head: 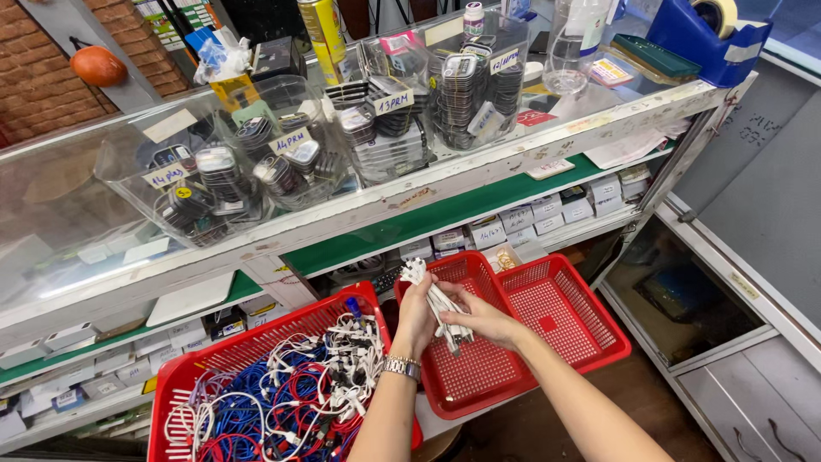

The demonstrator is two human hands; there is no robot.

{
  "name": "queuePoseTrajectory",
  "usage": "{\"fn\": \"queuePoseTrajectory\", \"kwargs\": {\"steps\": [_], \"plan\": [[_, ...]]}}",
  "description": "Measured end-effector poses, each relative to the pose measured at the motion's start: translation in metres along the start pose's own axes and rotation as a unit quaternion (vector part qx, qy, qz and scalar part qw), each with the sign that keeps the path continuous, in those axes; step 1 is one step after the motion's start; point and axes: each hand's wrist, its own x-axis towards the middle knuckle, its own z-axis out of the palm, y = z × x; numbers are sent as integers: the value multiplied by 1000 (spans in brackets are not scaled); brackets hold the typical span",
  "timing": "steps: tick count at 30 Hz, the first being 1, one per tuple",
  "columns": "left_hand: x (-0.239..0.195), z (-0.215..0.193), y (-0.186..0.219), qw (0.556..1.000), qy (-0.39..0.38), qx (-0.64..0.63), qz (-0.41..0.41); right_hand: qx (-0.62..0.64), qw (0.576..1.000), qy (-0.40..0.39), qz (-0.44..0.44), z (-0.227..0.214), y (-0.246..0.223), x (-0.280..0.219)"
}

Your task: The person sorts tangled charging cables from a large red basket into smaller red baskets by color and type. They pick up individual cables, separate them, and place them into the appropriate baskets.

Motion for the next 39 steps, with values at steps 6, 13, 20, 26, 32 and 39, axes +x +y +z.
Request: {"fn": "queuePoseTrajectory", "kwargs": {"steps": [6, 13, 20, 26, 32, 39], "plan": [[24, 16, -22, 1000, 24, -15, -13, -99, 969, 225, 28, -100, 47, 28], [59, 41, -70, 998, 12, 11, -61, -445, 876, 182, 43, -202, 112, 98], [77, 40, -88, 995, 38, 13, -94, -538, 832, 8, 135, -225, 134, 150], [80, 40, -89, 993, 53, 0, -105, -588, 790, -10, 176, -229, 160, 179], [78, 45, -85, 991, 68, 21, -110, -569, 805, 7, 167, -228, 157, 178], [82, 45, -91, 991, 88, 11, -96, -469, 870, 143, 56, -228, 105, 141]]}}
